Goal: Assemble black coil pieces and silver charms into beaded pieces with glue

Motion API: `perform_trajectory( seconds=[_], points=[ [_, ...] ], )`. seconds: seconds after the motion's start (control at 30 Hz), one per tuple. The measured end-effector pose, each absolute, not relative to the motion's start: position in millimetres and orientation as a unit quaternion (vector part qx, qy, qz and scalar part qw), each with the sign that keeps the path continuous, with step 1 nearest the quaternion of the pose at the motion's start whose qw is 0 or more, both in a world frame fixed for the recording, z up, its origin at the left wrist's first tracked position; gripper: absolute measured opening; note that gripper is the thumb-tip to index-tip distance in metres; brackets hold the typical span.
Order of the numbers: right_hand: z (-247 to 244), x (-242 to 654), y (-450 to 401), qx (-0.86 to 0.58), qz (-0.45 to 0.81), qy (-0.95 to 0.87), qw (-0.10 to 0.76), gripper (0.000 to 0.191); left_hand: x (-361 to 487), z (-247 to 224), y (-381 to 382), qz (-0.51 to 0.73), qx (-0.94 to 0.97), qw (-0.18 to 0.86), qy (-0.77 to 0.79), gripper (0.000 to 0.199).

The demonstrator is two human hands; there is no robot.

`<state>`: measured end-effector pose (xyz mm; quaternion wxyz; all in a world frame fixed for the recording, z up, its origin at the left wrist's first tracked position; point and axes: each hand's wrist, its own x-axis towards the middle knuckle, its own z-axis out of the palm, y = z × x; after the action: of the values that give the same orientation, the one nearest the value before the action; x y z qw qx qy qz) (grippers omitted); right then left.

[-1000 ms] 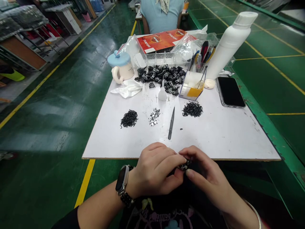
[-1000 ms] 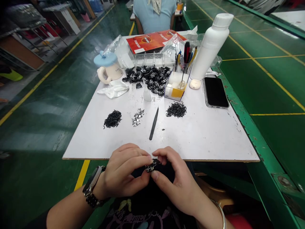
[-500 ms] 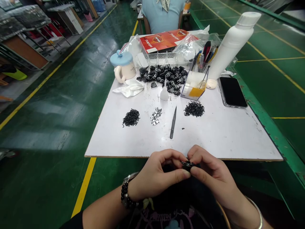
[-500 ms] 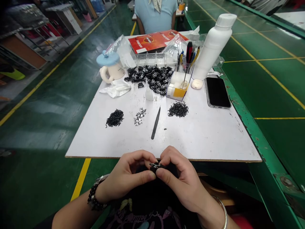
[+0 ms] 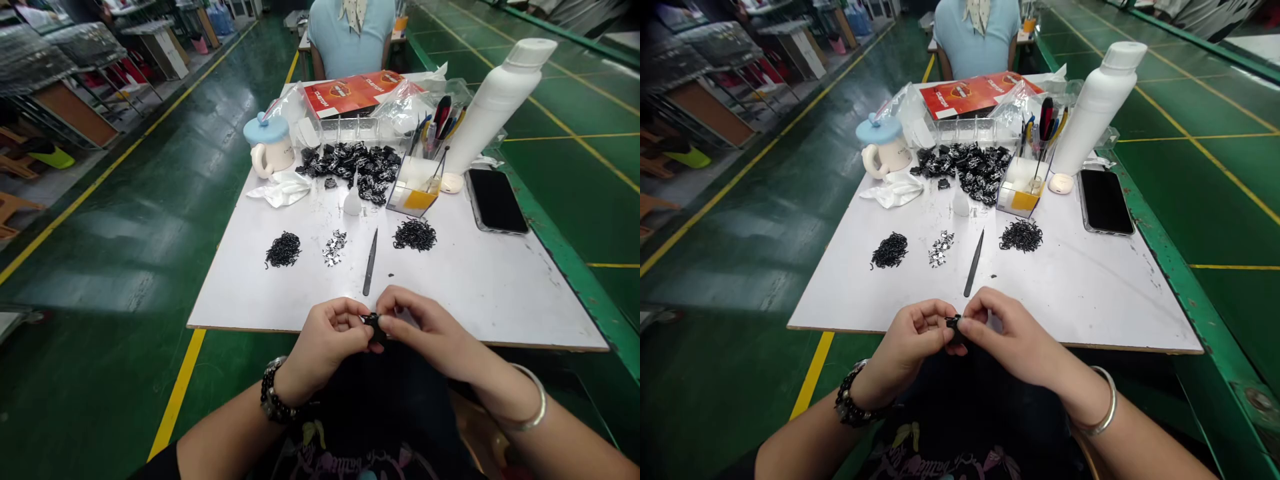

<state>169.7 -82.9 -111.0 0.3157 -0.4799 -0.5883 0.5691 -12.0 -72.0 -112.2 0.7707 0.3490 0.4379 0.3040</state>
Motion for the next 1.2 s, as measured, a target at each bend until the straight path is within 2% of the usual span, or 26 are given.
perform_trajectory(
  seconds=[0.17,0.3,0.5,0.57,0.63,0.73,0.83,0.93,1.03,1.1,1.2],
  points=[
    [-111.6,185.1,-22.3,-0.559,0.419,-0.614,0.368,0.027,-12.0,-109.7,-64.3,0.345,0.331,0.751,0.455,0.020],
    [-115.7,185.8,24.9,-0.610,0.333,-0.612,0.376,0.029,-11.3,-108.2,-60.2,0.355,0.302,0.745,0.477,0.024],
    [-122.3,160.8,61.8,-0.633,0.244,-0.640,0.361,0.048,-11.2,-107.2,-54.5,0.358,0.265,0.742,0.501,0.030],
    [-124.9,153.0,70.4,-0.637,0.224,-0.644,0.360,0.044,-11.3,-107.3,-52.9,0.356,0.267,0.741,0.502,0.030],
    [-125.8,147.5,77.9,-0.640,0.213,-0.641,0.367,0.033,-11.4,-107.9,-51.7,0.356,0.274,0.738,0.503,0.028],
    [-120.9,144.3,81.8,-0.627,0.227,-0.636,0.389,0.020,-11.9,-110.1,-50.1,0.362,0.276,0.731,0.508,0.026],
    [-108.7,148.3,68.9,-0.597,0.270,-0.627,0.421,0.026,-12.5,-112.9,-48.9,0.369,0.282,0.727,0.506,0.022],
    [-97.0,159.4,40.7,-0.560,0.381,-0.577,0.457,0.032,-13.3,-114.7,-48.8,0.370,0.285,0.728,0.501,0.020],
    [-92.4,171.5,8.9,-0.500,0.488,-0.430,0.572,0.036,-14.1,-115.0,-49.3,0.366,0.287,0.731,0.499,0.019],
    [-92.1,175.2,-9.4,-0.480,0.479,-0.364,0.639,0.035,-14.4,-114.7,-49.3,0.361,0.289,0.733,0.499,0.019],
    [-91.3,171.1,-30.3,-0.473,0.437,-0.372,0.669,0.030,-14.3,-114.4,-48.7,0.355,0.288,0.735,0.501,0.019]
  ],
)
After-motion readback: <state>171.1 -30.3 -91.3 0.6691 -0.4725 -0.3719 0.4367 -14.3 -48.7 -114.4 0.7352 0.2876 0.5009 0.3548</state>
